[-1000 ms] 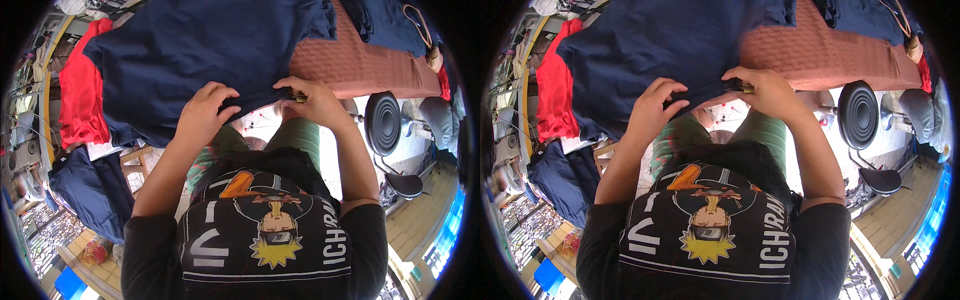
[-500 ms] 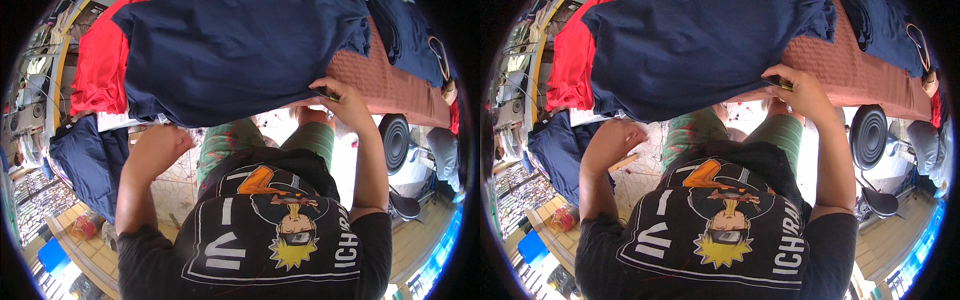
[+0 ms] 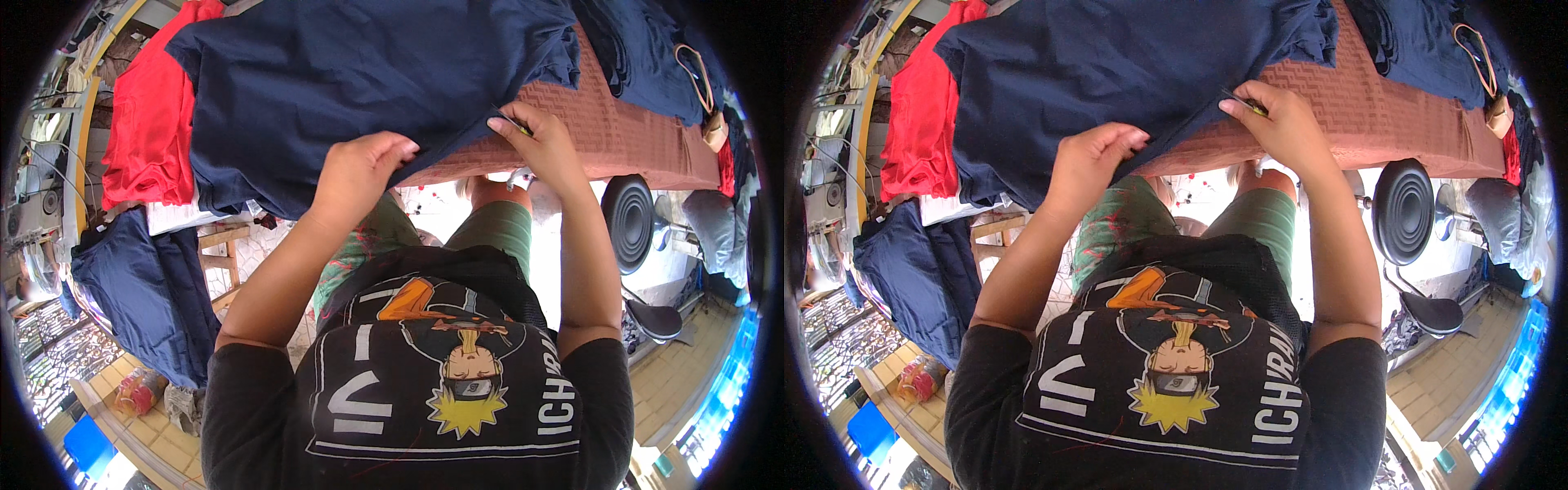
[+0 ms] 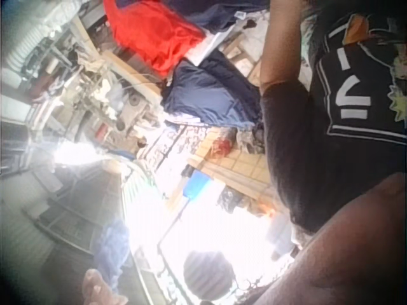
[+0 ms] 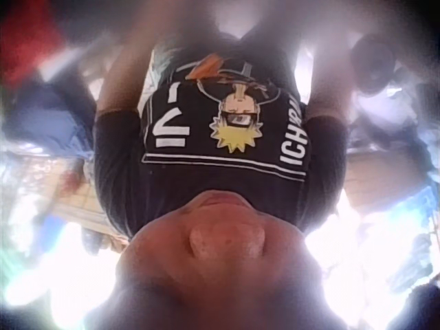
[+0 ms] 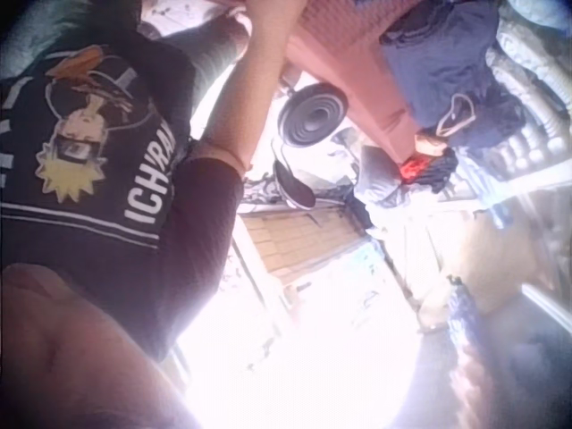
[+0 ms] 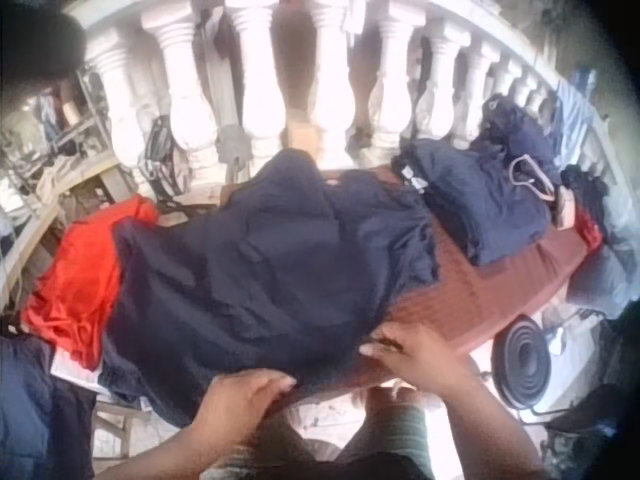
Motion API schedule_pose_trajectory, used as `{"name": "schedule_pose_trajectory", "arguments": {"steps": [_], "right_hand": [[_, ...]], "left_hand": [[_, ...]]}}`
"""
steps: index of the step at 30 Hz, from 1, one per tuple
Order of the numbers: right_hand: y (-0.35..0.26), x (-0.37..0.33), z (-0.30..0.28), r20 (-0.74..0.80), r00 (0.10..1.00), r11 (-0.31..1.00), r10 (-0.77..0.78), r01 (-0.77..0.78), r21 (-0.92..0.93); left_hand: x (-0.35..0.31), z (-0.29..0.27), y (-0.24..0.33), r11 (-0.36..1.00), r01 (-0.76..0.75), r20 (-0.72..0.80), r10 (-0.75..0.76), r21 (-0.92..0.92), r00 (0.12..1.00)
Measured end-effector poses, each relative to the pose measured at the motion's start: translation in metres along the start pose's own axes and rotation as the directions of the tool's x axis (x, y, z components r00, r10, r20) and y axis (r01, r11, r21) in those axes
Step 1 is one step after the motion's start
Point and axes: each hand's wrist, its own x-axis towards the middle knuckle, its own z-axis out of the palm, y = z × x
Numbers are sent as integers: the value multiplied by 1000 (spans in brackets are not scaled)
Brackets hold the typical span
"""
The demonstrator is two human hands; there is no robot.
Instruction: The person uses shears to trim threads from dark blue shirts on a workspace, picks up and unfolds different shirts, and inspects the tags and seams.
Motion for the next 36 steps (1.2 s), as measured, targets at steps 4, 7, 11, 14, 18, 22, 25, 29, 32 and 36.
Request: {"name": "schedule_pose_trajectory", "arguments": {"steps": [4, 7, 11, 14, 18, 22, 25, 29, 32, 36], "right_hand": [[8, 10, 13, -25, 999, 999, 25, -26, -27], [5, 11, 15, -24, 999, 999, 41, -41, -26], [9, 11, 14, -14, 999, 1000, 28, -29, -4], [9, 11, 13, 1, 999, 999, 44, -44, 6], [8, 7, 10, -1, 999, 999, 52, -52, -6], [1, 8, 7, 31, 996, 996, 89, -89, -6], [3, 5, 13, -102, 994, 1000, -30, 31, 3], [-21, -8, 7, -214, 952, 972, -217, 230, 38], [-31, -14, 8, -203, 904, 911, -377, 402, 95], [-33, -16, 12, -157, 883, 884, -443, 460, 89]], "left_hand": [[6, -9, 3, 982, 78, -68, -91, -175, 994], [10, -5, 4, 983, 12, -157, -42, -185, 987], [14, 17, 14, 982, -155, -82, 164, 107, 983], [18, 24, 12, 971, -159, -61, 172, 180, 983], [24, 16, 22, 990, 138, 17, -138, -23, 990], [27, 13, 17, 955, 103, 17, -102, -278, 995], [28, 10, 20, 760, 303, 189, -238, -575, 953], [28, 5, 24, 672, 400, 257, -308, -623, 916], [28, 2, 26, 688, 401, 263, -303, -605, 916], [28, -1, 31, 709, 401, 257, -308, -580, 916]]}}
